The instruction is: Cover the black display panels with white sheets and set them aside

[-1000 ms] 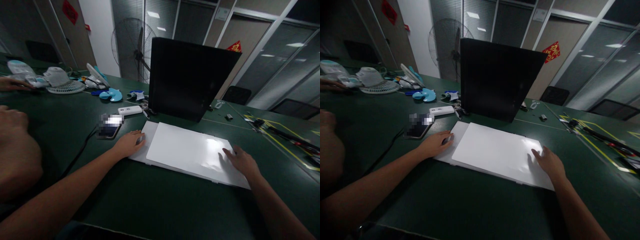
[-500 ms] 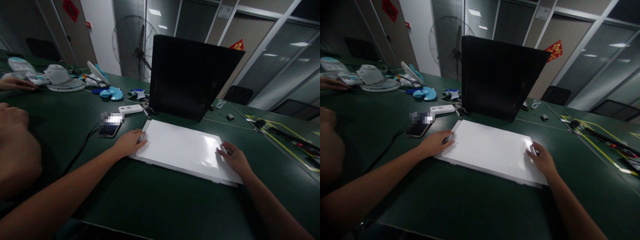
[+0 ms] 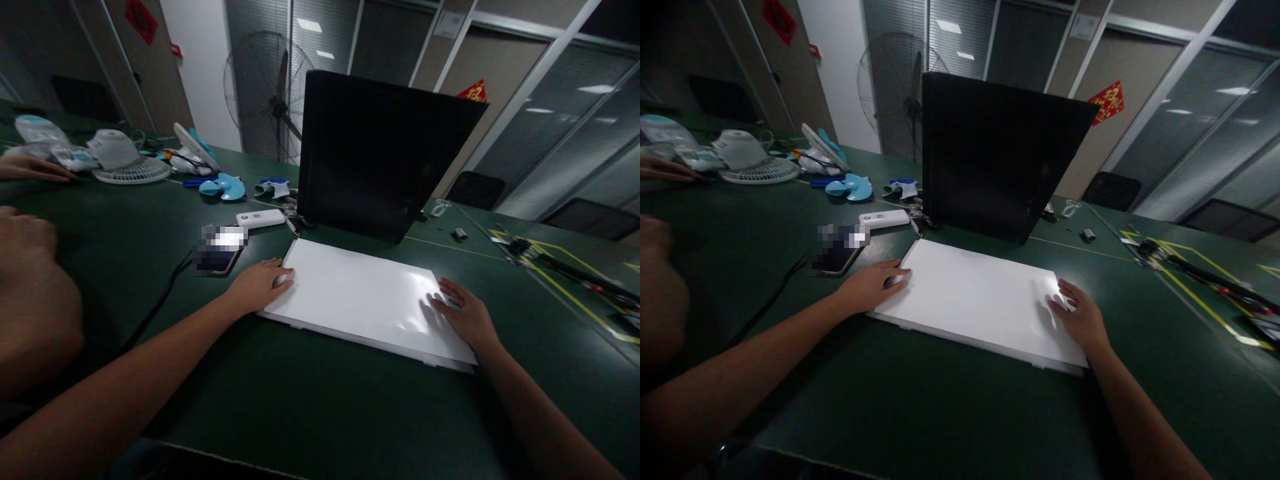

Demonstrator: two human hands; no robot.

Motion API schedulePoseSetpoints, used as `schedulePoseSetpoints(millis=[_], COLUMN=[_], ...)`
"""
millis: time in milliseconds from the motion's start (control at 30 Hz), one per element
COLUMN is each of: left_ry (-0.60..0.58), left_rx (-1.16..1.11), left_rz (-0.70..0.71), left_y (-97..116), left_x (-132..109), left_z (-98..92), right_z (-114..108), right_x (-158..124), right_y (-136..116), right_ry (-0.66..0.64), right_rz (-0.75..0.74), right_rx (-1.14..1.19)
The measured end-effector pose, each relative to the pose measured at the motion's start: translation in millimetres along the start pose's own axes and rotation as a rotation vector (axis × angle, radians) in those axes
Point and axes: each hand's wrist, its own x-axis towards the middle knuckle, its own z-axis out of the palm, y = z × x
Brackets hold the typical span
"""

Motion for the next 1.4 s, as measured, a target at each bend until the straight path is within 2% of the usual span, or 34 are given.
schedulePoseSetpoints(millis=[367,633,833,1067,1233,1333,1400], left_ry=[0.01,0.015,-0.033,-0.048,-0.081,-0.088,-0.084], left_rx=[-0.023,-0.019,0.013,0.022,0.029,0.033,0.023], left_rz=[-0.031,-0.001,0.012,0.026,0.032,0.035,0.045], left_y=[3,0,1,2,2,1,1], left_x=[0,-2,-2,-2,-3,-3,-3], left_z=[-0.7,-0.7,-3.1,-4.3,-5.7,-5.0,-4.5], right_z=[1,-2,0,0,-18,-33,-38], right_x=[0,-5,-5,-4,0,3,5], right_y=[8,-1,-5,-10,-15,-18,-19], right_ry=[0.021,0.011,-0.018,0.08,0.085,0.083,0.14], right_rz=[0.045,0.097,0.174,0.248,0.372,0.306,0.256], right_rx=[-0.11,-0.015,0.214,0.394,0.691,0.827,0.815])
